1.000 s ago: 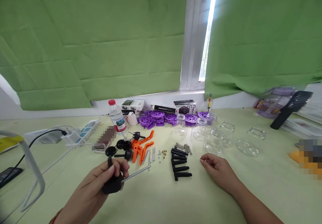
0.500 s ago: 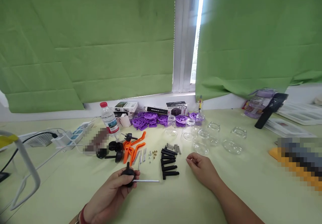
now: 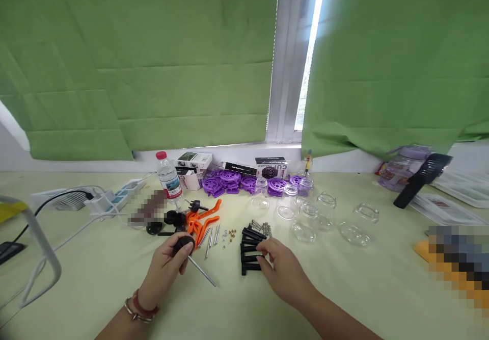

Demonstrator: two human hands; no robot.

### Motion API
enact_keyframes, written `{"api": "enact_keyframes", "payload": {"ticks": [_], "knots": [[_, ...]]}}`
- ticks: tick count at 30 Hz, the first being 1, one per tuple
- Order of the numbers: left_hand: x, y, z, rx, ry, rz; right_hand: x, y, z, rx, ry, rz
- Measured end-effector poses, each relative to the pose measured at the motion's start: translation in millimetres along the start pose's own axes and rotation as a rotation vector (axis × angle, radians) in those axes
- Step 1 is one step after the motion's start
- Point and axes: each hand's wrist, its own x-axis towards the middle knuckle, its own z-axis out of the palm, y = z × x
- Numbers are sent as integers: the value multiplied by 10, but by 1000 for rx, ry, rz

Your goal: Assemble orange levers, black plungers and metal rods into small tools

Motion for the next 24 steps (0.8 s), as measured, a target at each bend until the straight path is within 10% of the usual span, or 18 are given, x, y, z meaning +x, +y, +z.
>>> {"api": "enact_keyframes", "payload": {"ticks": [10, 24], "knots": [[149, -112, -19, -85, 119, -97, 1070, -235, 170, -422, -251, -249], [152, -70, -39, -167, 25, -41, 1189, -167, 323, -521, -323, -136]]}}
